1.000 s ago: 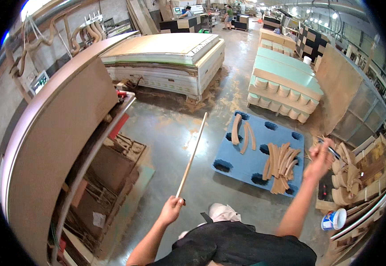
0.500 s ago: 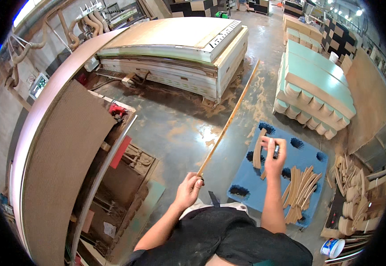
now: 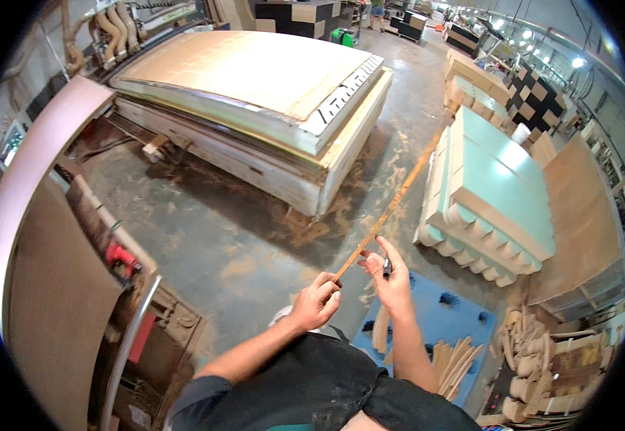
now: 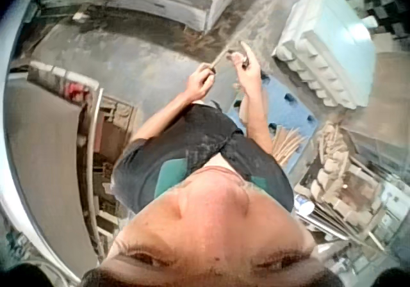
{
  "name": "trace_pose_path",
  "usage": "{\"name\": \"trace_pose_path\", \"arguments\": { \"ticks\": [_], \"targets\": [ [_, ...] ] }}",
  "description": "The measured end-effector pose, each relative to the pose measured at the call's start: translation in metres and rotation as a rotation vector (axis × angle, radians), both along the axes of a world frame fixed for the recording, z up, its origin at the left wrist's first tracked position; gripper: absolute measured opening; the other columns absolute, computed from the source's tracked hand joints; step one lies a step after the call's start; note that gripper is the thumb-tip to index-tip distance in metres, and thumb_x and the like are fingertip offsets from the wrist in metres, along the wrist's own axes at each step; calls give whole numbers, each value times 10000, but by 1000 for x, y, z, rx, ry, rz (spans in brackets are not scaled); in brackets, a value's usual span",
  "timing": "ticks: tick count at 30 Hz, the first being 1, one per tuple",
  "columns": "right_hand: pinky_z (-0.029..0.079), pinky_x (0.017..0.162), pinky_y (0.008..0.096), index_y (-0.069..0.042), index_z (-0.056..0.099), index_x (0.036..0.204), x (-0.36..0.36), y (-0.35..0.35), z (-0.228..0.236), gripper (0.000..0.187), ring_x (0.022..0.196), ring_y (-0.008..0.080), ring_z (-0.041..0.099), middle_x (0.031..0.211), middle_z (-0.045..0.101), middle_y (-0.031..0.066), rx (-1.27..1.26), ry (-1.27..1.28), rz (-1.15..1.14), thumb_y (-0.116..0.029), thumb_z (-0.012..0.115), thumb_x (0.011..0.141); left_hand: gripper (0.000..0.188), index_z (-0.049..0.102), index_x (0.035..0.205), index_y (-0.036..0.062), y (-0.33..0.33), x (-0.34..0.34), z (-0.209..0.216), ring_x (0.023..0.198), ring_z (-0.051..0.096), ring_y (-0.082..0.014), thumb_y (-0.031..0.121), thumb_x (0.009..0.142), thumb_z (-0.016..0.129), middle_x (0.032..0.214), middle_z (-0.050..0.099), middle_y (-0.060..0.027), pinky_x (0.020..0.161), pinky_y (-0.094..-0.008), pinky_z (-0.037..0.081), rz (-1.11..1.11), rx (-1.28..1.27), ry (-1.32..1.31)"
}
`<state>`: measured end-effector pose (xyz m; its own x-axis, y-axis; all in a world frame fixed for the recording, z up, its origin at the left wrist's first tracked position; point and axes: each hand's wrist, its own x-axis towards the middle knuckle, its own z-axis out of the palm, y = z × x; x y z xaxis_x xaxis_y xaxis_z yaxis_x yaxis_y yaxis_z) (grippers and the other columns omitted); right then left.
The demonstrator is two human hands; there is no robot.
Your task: The person uses a long wooden stick as a straight edge to mark multiple vertical lines across a large wooden board using a black marker.
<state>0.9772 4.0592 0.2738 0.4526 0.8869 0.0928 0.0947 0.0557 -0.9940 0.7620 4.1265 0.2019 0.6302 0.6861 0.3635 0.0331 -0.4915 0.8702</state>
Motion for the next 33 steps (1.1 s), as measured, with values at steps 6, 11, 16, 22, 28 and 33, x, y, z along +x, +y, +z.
{"name": "trace_pose_path", "arguments": {
  "ticks": [6, 11, 16, 22, 28, 33],
  "targets": [
    [641, 1006, 374, 58, 482, 1688, 97, 90, 40, 620, 1128, 227, 806, 1271, 822, 193, 59, 79, -266, -136, 735, 1157, 169, 718, 1074, 74, 155, 128, 56, 1026, 772, -402, 236, 1036, 750, 1343, 712, -192, 852, -496, 644, -292, 136, 96],
    [644, 923, 335, 61, 587, 1601, 196, 161, 0, 487, 1058, 208, 808, 1154, 850, 185, 89, 57, -432, -143, 699, 1173, 196, 690, 1036, 71, 246, 253, 42, 999, 768, -422, 245, 1003, 776, 1324, 714, -203, 807, -501, 644, -441, 277, 70],
    [616, 903, 325, 56, 612, 1582, 328, 267, -25, 468, 1032, 176, 796, 1106, 853, 155, 54, 87, -466, -174, 698, 1184, 195, 712, 1054, 32, 333, 389, 11, 1123, 751, -376, 226, 1060, 734, 1369, 710, -196, 941, -468, 620, -384, 38, 30],
    [643, 911, 353, 36, 635, 1586, 522, 409, 9, 463, 1029, 197, 814, 1104, 847, 143, -32, 63, -405, -225, 673, 1205, 233, 707, 1065, 0, 493, 539, 45, 1268, 707, -345, 218, 1133, 662, 1366, 734, -204, 1097, -470, 553, -161, -89, -81],
    [631, 933, 319, 70, 660, 1494, 678, 543, 5, 406, 1031, 168, 799, 1107, 818, 119, -104, -60, -364, -140, 743, 1157, 116, 595, 1161, 46, 662, 655, -1, 861, 628, -147, 121, 1193, 512, 1041, 717, -86, 819, -315, 549, 122, -621, -340],
    [617, 827, 293, 47, 687, 1447, 803, 669, -2, 355, 910, 114, 753, 1003, 787, 75, -67, -53, -480, -122, 755, 1143, 85, 610, 1116, 85, 801, 766, -33, 735, 455, -59, 96, 1150, 534, 858, 520, 34, 649, -246, 365, 380, -754, -335]
  ]
}}
